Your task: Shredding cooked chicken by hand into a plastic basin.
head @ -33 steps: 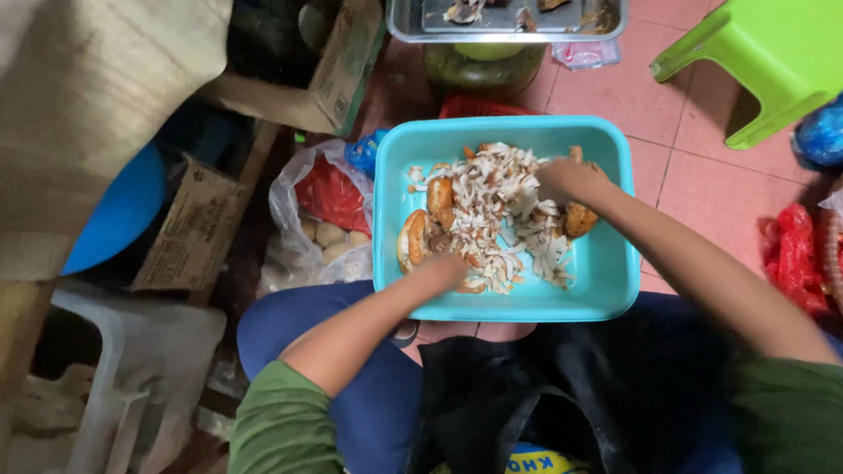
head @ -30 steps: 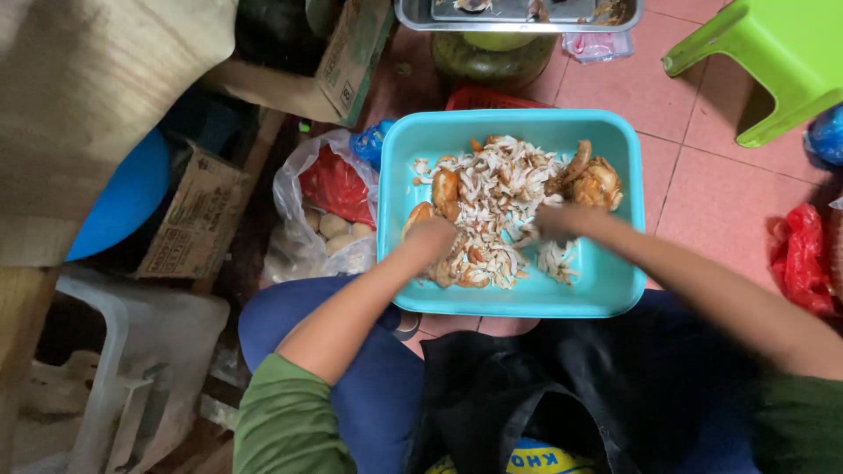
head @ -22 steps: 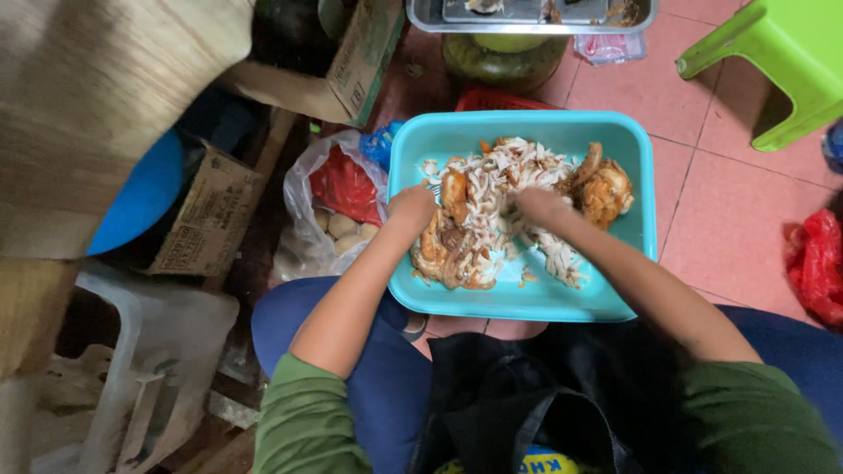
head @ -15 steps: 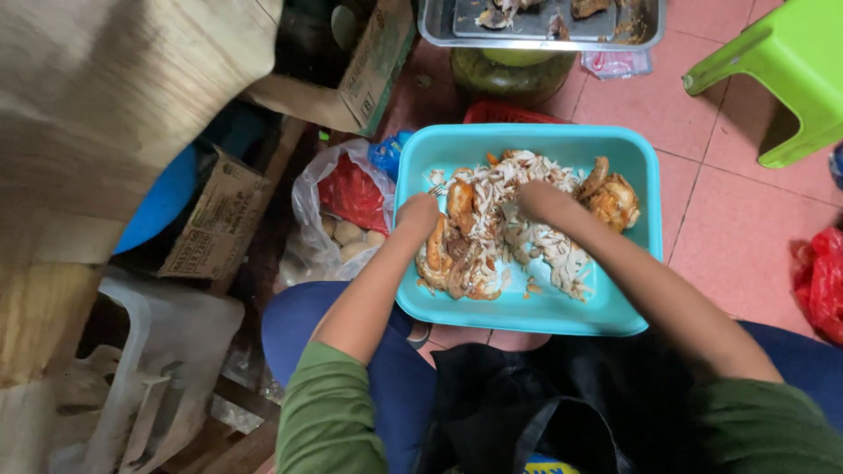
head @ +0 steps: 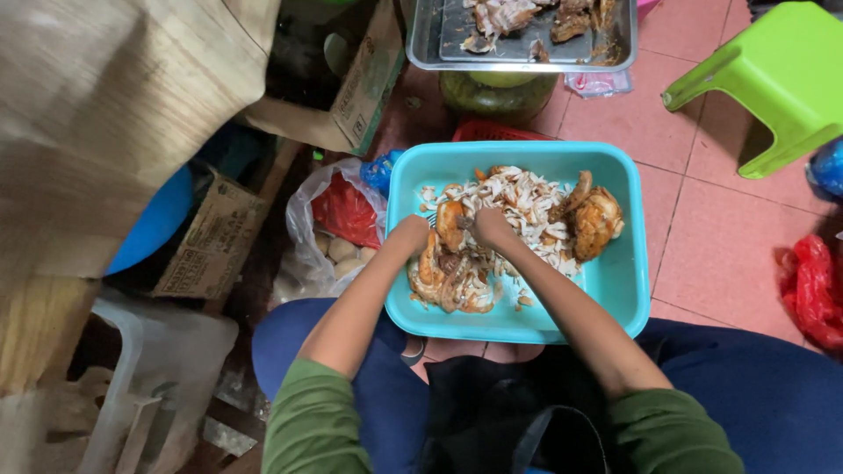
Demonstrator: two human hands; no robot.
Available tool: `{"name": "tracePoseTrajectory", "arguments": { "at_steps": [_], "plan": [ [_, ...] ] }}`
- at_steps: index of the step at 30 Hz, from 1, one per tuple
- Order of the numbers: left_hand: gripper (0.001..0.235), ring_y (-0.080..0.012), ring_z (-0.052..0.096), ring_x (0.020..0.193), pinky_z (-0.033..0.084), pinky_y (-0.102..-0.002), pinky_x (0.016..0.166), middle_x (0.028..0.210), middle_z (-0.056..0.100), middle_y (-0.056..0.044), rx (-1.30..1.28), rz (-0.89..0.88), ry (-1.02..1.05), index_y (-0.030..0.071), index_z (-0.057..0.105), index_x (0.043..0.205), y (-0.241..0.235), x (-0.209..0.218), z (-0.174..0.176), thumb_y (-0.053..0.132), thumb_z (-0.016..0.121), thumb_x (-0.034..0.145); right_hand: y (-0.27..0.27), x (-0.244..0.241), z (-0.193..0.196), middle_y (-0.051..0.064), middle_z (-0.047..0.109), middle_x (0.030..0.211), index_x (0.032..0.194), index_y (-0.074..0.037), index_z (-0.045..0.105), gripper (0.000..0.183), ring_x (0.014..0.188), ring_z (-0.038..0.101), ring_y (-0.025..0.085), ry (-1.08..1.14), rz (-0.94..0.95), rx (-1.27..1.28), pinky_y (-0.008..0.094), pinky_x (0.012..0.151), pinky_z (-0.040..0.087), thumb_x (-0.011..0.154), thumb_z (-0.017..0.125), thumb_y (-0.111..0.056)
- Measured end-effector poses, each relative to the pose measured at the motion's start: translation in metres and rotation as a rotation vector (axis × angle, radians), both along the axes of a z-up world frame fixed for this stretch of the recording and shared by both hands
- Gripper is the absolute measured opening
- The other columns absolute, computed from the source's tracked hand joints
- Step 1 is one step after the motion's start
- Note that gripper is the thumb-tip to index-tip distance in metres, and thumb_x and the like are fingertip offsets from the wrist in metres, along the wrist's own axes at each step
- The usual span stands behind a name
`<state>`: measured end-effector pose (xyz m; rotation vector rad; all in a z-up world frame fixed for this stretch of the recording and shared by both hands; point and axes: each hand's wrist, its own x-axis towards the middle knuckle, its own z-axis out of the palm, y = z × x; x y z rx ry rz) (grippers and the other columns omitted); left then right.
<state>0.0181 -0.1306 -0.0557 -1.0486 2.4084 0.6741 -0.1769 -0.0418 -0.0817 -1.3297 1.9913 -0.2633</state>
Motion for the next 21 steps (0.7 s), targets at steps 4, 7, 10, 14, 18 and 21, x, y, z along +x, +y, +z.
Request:
{"name": "tracePoseTrajectory", "arguments": {
  "at_steps": [4,7,10,14,18,21],
  "plan": [
    [0.031,-0.0471,0.068,0.112,0.06,-0.053,0.09,0.108,0.072,-0.031,-0.01,-0.002,0.005,-0.013,0.072,0.105,0.011,0.006,0.016,0.007,0.061,0.085,0.019,-0.053,0.037,0.028,0.073,0.088,0.097,0.007,0.078,0.025,0.095,0.073,0.052,0.038,0.096,0.086,0.065,0.076,0.057,0.085,0.076,-0.015],
    [0.033,-0.0491,0.065,0.118,0.057,-0.055,0.097,0.115,0.07,-0.035,0.069,-0.049,0.01,-0.015,0.069,0.109,0.04,0.004,0.042,0.008,0.06,0.087,0.061,-0.025,0.111,0.034,0.072,0.114,0.113,0.009,0.075,0.03,0.118,0.066,0.05,0.168,0.264,0.223,0.058,0.099,0.055,0.095,0.065,-0.013],
    [0.037,-0.0479,0.062,0.123,0.054,-0.055,0.102,0.12,0.068,-0.035,0.171,-0.124,-0.004,-0.016,0.07,0.109,0.079,-0.002,0.046,0.011,0.058,0.088,0.086,-0.066,0.011,0.03,0.075,0.105,0.103,0.004,0.079,0.032,0.111,0.071,0.048,0.268,0.326,0.275,0.06,0.093,0.058,0.091,0.064,-0.022],
    [0.036,-0.046,0.065,0.12,0.053,-0.056,0.102,0.114,0.071,-0.031,0.219,-0.149,-0.073,-0.016,0.071,0.11,0.111,-0.026,0.092,0.01,0.066,0.084,0.122,-0.077,-0.031,0.028,0.076,0.104,0.104,0.003,0.079,0.03,0.108,0.072,0.047,0.301,0.287,0.361,0.06,0.089,0.058,0.092,0.059,-0.015],
    [0.031,-0.0466,0.068,0.113,0.057,-0.053,0.097,0.11,0.073,-0.032,0.152,-0.206,-0.071,-0.014,0.073,0.107,0.102,-0.028,0.053,0.005,0.064,0.084,0.118,-0.107,-0.113,0.026,0.077,0.099,0.099,-0.001,0.082,0.028,0.103,0.074,0.046,0.268,0.19,0.32,0.059,0.083,0.059,0.088,0.067,-0.022],
    [0.025,-0.044,0.07,0.112,0.058,-0.05,0.097,0.109,0.074,-0.03,0.143,-0.27,-0.171,-0.013,0.074,0.1,0.105,-0.035,0.038,0.005,0.067,0.084,0.132,-0.115,-0.109,0.028,0.078,0.101,0.099,-0.002,0.082,0.034,0.106,0.073,0.047,0.264,0.196,0.313,0.059,0.088,0.059,0.089,0.063,-0.028]
  ]
}}
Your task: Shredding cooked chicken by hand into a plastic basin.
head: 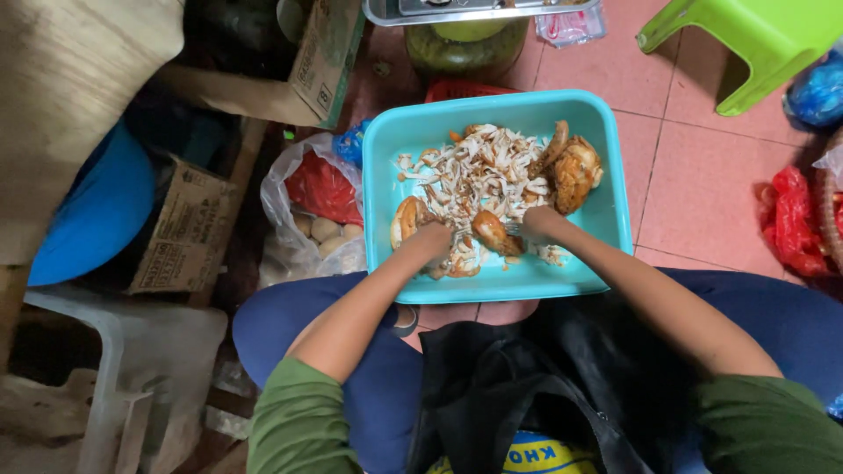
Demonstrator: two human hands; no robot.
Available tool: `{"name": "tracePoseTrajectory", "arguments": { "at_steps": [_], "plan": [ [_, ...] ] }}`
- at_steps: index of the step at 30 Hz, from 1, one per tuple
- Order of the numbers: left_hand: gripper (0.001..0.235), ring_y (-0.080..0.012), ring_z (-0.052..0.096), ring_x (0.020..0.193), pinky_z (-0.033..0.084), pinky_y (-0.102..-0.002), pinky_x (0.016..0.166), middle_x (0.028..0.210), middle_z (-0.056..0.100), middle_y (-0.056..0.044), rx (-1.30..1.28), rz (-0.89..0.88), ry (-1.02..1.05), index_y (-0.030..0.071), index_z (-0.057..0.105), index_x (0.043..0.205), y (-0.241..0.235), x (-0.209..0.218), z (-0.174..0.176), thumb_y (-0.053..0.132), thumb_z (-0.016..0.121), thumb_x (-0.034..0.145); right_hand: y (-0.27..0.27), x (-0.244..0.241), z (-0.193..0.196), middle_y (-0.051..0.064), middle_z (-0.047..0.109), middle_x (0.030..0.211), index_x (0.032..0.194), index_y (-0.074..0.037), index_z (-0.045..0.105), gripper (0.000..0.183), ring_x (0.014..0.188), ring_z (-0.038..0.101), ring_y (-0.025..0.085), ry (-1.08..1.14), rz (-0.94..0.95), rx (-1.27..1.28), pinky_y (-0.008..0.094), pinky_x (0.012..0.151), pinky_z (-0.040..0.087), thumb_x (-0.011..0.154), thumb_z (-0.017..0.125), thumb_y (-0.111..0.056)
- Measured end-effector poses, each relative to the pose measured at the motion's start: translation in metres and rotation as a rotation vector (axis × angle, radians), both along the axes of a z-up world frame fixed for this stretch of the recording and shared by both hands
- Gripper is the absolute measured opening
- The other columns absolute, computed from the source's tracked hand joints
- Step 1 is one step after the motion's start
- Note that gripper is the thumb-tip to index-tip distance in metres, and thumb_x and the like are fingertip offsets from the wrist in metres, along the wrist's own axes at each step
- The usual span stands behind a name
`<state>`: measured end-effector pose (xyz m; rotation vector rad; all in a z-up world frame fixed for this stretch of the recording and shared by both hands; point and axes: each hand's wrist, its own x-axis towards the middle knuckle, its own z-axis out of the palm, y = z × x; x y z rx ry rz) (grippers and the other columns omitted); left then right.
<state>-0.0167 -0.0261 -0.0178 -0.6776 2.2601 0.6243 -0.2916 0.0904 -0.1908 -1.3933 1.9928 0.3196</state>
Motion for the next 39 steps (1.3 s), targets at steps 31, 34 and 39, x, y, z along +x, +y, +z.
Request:
{"name": "tracePoseTrajectory", "arguments": {
  "at_steps": [31,34,39],
  "plan": [
    [0.032,-0.048,0.068,0.113,0.06,-0.056,0.09,0.111,0.072,-0.033,0.034,-0.005,0.137,-0.012,0.073,0.107,0.009,-0.026,-0.024,0.01,0.065,0.086,0.025,0.013,0.051,0.014,0.068,0.058,0.069,-0.001,0.075,0.047,0.044,0.064,0.025,-0.331,-0.433,0.168,0.034,0.034,0.052,0.097,0.054,-0.032],
    [0.032,-0.049,0.068,0.111,0.059,-0.057,0.088,0.108,0.072,-0.033,0.061,0.015,0.122,-0.012,0.073,0.107,0.021,-0.026,-0.017,0.011,0.065,0.087,0.029,0.022,0.039,0.016,0.057,0.051,0.063,0.004,0.067,0.039,0.038,0.053,0.024,-0.467,-0.586,0.234,0.031,0.034,0.044,0.095,0.06,-0.015],
    [0.017,-0.047,0.073,0.1,0.063,-0.055,0.079,0.097,0.074,-0.028,-0.004,-0.012,0.177,-0.006,0.077,0.092,0.027,-0.025,-0.017,0.006,0.067,0.085,0.035,0.034,0.048,0.012,0.042,0.041,0.057,0.0,0.062,0.032,0.03,0.043,0.019,-0.547,-0.646,0.158,0.028,0.029,0.037,0.084,0.059,-0.016]
  ]
}}
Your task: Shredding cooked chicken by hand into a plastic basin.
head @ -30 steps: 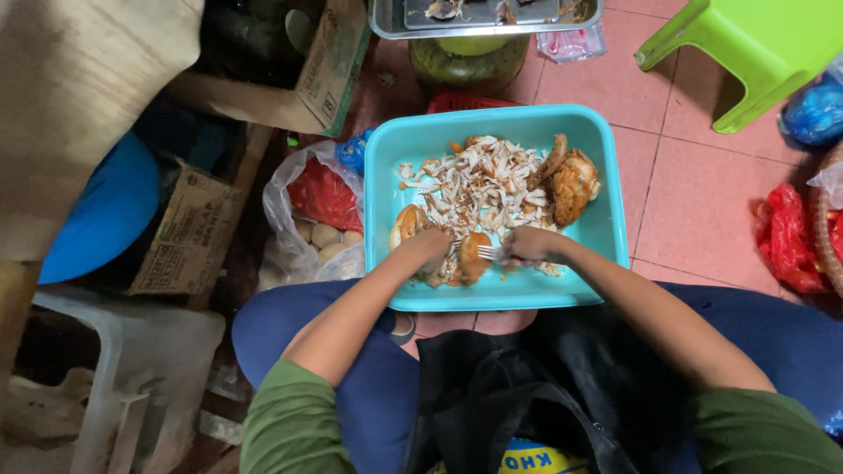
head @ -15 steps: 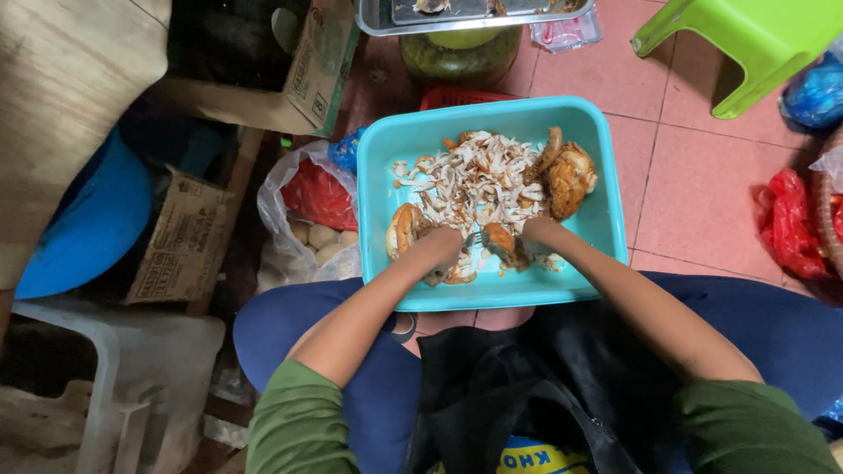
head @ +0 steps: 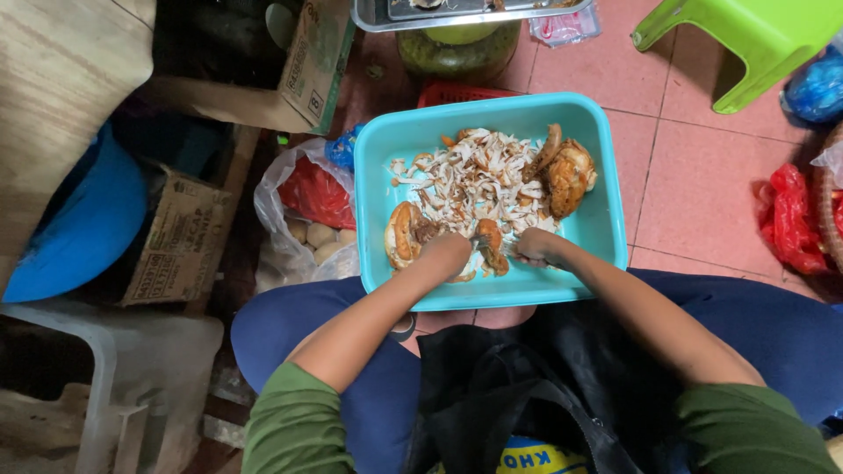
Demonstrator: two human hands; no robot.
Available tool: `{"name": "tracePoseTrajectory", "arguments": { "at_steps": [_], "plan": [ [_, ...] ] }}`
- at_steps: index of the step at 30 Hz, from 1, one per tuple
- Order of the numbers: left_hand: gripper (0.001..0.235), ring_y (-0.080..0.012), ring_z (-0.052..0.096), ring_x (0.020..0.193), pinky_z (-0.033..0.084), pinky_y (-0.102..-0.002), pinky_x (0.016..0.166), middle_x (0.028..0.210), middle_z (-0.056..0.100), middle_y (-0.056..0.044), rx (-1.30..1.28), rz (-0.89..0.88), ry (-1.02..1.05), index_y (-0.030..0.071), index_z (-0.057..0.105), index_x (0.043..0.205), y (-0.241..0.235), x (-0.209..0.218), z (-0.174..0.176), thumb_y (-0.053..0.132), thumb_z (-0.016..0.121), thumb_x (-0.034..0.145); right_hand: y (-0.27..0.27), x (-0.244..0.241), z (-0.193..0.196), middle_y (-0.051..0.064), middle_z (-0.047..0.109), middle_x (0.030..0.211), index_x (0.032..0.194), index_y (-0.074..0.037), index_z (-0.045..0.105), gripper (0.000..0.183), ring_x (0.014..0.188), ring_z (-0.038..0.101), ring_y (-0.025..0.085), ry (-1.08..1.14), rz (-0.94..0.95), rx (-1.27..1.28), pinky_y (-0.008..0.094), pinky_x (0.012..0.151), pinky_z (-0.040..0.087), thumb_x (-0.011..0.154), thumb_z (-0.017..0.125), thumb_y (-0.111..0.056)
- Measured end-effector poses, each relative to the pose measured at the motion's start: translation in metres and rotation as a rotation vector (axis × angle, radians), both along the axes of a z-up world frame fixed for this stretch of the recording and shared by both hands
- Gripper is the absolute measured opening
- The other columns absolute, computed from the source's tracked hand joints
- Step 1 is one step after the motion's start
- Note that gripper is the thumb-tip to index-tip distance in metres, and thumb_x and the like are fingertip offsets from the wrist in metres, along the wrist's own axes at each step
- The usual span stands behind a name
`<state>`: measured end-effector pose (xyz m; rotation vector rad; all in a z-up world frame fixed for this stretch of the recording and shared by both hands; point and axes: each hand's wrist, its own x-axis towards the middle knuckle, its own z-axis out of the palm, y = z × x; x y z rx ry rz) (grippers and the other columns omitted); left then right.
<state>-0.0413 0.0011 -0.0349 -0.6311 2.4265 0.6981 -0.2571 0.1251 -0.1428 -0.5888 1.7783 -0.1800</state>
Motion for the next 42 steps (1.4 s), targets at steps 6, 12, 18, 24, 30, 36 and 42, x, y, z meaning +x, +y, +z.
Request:
{"name": "tracePoseTrajectory", "arguments": {
  "at_steps": [6,12,18,24,30,36,42],
  "plan": [
    [0.025,-0.0459,0.073,0.1,0.061,-0.058,0.08,0.094,0.074,-0.029,-0.053,-0.055,0.073,-0.009,0.076,0.094,0.009,0.004,0.021,0.001,0.053,0.092,-0.001,-0.016,0.044,0.03,0.074,0.118,0.116,0.007,0.074,0.047,0.117,0.068,0.046,0.375,0.444,0.053,0.058,0.096,0.056,0.095,0.057,-0.031],
    [0.026,-0.0466,0.074,0.097,0.061,-0.058,0.077,0.094,0.074,-0.03,-0.079,0.006,0.162,-0.01,0.076,0.095,0.015,0.01,0.038,-0.001,0.052,0.093,-0.01,-0.016,0.109,0.007,0.081,0.09,0.09,-0.015,0.084,0.032,0.09,0.079,0.028,0.811,0.797,-0.171,0.043,0.073,0.064,0.091,0.055,-0.029],
    [0.029,-0.0445,0.075,0.09,0.059,-0.064,0.076,0.086,0.073,-0.026,-0.116,0.052,0.15,-0.008,0.075,0.088,0.033,0.008,0.046,0.001,0.048,0.092,-0.018,0.007,0.153,-0.005,0.076,0.085,0.09,-0.032,0.083,0.039,0.089,0.074,0.017,1.081,0.947,-0.557,0.032,0.068,0.062,0.088,0.057,-0.061],
    [0.032,-0.0435,0.075,0.092,0.06,-0.059,0.076,0.087,0.073,-0.026,-0.149,-0.02,0.146,-0.008,0.076,0.091,0.035,0.007,0.032,-0.002,0.045,0.092,-0.035,0.014,0.16,-0.007,0.079,0.099,0.108,-0.04,0.078,0.031,0.1,0.076,0.018,0.916,1.01,-0.373,0.041,0.079,0.061,0.083,0.066,-0.054],
    [0.026,-0.0403,0.075,0.076,0.059,-0.058,0.061,0.073,0.068,-0.023,-0.276,-0.029,0.295,-0.006,0.074,0.081,0.046,0.008,-0.011,-0.003,0.049,0.087,-0.039,0.007,0.111,0.003,0.081,0.102,0.113,-0.035,0.077,0.037,0.102,0.077,0.027,0.794,0.968,-0.225,0.047,0.082,0.062,0.082,0.068,-0.053],
    [0.019,-0.0311,0.072,0.066,0.058,-0.049,0.055,0.073,0.066,-0.016,-0.647,-0.063,0.447,-0.002,0.075,0.081,0.064,0.008,-0.039,0.001,0.056,0.083,-0.039,0.015,0.101,0.004,0.079,0.107,0.121,-0.036,0.073,0.045,0.105,0.076,0.031,0.727,0.943,-0.149,0.051,0.082,0.062,0.08,0.069,-0.055],
    [0.01,-0.0314,0.059,0.052,0.043,-0.048,0.038,0.06,0.053,-0.013,-0.874,-0.047,0.61,-0.003,0.068,0.071,0.067,0.007,-0.051,0.002,0.061,0.075,-0.045,0.015,0.131,0.013,0.079,0.113,0.117,-0.026,0.079,0.039,0.113,0.073,0.036,0.594,0.859,-0.116,0.052,0.089,0.06,0.088,0.061,-0.045]
  ]
}}
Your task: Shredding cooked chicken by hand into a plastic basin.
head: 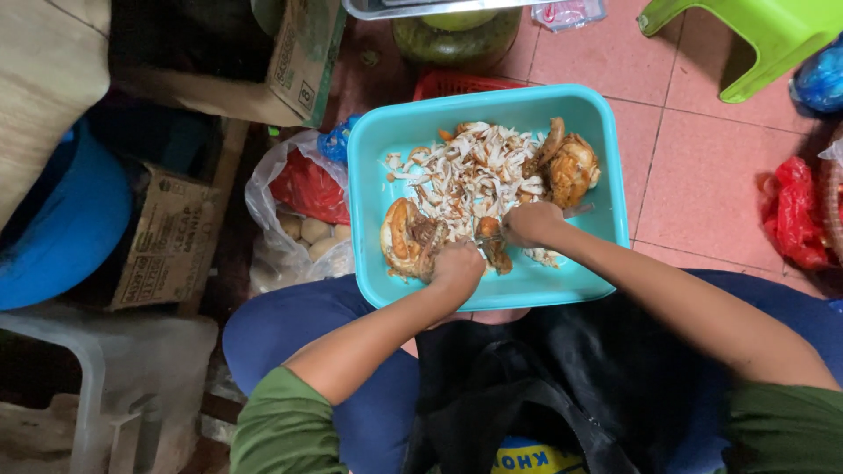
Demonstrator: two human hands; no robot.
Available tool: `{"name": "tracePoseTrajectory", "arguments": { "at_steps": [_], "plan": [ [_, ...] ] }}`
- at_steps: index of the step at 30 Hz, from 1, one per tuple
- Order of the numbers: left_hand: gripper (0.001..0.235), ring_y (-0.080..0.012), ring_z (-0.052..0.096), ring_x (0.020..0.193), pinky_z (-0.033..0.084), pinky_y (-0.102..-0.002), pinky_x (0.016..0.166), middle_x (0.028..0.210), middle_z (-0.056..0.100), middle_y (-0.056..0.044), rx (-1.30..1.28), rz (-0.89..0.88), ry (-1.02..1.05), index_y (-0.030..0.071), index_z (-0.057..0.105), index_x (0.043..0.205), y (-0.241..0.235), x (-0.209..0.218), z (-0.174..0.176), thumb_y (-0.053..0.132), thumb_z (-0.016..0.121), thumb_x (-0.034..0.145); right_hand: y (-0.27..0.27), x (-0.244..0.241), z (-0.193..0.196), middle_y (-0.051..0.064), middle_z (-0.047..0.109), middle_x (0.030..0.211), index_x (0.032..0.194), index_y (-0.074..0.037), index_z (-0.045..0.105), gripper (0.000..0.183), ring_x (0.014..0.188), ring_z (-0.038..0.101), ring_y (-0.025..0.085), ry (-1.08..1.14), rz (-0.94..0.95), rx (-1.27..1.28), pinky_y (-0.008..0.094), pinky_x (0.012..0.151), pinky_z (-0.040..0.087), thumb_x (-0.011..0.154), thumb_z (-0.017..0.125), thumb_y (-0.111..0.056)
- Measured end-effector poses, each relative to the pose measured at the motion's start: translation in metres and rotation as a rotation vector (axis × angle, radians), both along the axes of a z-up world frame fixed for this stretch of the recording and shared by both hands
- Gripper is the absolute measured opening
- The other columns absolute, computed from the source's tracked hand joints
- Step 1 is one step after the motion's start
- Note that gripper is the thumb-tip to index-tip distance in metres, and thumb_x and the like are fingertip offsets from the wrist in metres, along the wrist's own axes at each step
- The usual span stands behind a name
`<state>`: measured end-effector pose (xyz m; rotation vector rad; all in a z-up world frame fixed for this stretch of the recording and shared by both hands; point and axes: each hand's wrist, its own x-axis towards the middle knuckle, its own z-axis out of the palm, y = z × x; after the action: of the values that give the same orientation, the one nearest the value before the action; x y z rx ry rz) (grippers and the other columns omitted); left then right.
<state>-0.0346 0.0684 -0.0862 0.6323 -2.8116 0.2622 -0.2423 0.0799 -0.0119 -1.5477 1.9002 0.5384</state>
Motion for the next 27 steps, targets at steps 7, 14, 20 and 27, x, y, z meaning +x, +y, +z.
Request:
{"name": "tracePoseTrajectory", "arguments": {
  "at_steps": [7,14,20,27],
  "plan": [
    [0.008,-0.0329,0.057,0.056,0.041,-0.046,0.041,0.064,0.052,-0.014,-0.113,-0.083,0.005,0.003,0.068,0.067,-0.022,0.002,0.041,0.004,0.062,0.072,-0.004,-0.011,-0.005,0.015,0.078,0.116,0.119,-0.028,0.078,0.042,0.116,0.071,0.039,-0.034,-0.058,0.025,0.053,0.093,0.059,0.09,0.057,-0.049],
    [0.01,-0.0359,0.052,0.061,0.036,-0.046,0.045,0.068,0.052,-0.017,-0.135,-0.102,0.016,0.002,0.068,0.068,-0.022,0.002,0.032,0.004,0.06,0.073,-0.006,-0.005,0.017,0.018,0.077,0.118,0.118,-0.022,0.08,0.04,0.119,0.069,0.041,-0.092,-0.102,0.016,0.054,0.097,0.057,0.092,0.057,-0.042],
    [0.012,-0.035,0.051,0.063,0.036,-0.046,0.046,0.069,0.052,-0.016,-0.151,-0.131,-0.017,0.002,0.068,0.07,-0.023,0.003,0.024,0.005,0.057,0.075,-0.006,-0.002,0.025,0.018,0.077,0.119,0.119,-0.02,0.079,0.041,0.12,0.069,0.04,-0.085,-0.083,0.034,0.054,0.098,0.056,0.092,0.056,-0.041],
    [0.01,-0.0345,0.048,0.06,0.033,-0.048,0.041,0.064,0.047,-0.015,-0.163,-0.219,-0.027,0.001,0.064,0.069,-0.026,-0.002,0.002,0.002,0.056,0.074,-0.013,0.006,0.014,0.015,0.079,0.112,0.114,-0.017,0.08,0.041,0.112,0.073,0.035,0.028,-0.023,0.014,0.053,0.089,0.059,0.091,0.057,-0.042]
  ]
}}
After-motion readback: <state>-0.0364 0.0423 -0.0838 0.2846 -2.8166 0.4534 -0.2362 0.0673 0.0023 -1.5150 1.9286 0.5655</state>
